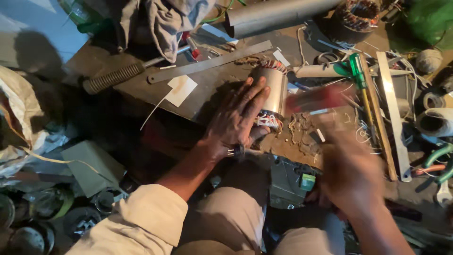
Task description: The person uses a hammer and a metal bar to repeatedly strike a cylindrical electrical component on a cluttered workbench. The person rotates the component and continues hammering different sides while handling wires and tools nearby.
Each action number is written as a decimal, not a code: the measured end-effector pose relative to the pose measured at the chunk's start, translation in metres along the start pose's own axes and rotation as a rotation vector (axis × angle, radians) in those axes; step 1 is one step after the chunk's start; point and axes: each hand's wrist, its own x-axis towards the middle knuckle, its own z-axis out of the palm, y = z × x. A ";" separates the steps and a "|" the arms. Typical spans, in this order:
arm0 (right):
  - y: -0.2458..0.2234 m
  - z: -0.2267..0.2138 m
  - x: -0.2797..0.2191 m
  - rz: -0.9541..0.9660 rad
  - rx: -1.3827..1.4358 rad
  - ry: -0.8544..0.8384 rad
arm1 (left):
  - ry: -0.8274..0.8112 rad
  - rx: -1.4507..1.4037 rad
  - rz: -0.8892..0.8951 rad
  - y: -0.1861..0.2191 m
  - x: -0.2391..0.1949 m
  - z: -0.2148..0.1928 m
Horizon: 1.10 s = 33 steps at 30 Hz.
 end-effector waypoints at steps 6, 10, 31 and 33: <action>-0.008 -0.028 0.023 -0.259 -0.280 0.039 | -0.002 -0.032 0.003 0.001 0.009 0.000; 0.003 -0.009 0.004 -0.092 -0.576 -0.271 | -0.105 -0.040 -0.048 0.010 -0.001 -0.003; 0.031 -0.005 -0.016 -0.300 -0.179 0.106 | 0.041 -0.042 -0.025 -0.017 0.006 -0.004; 0.026 0.008 -0.014 -0.208 -0.351 -0.096 | 0.082 -0.110 -0.042 -0.016 0.002 0.002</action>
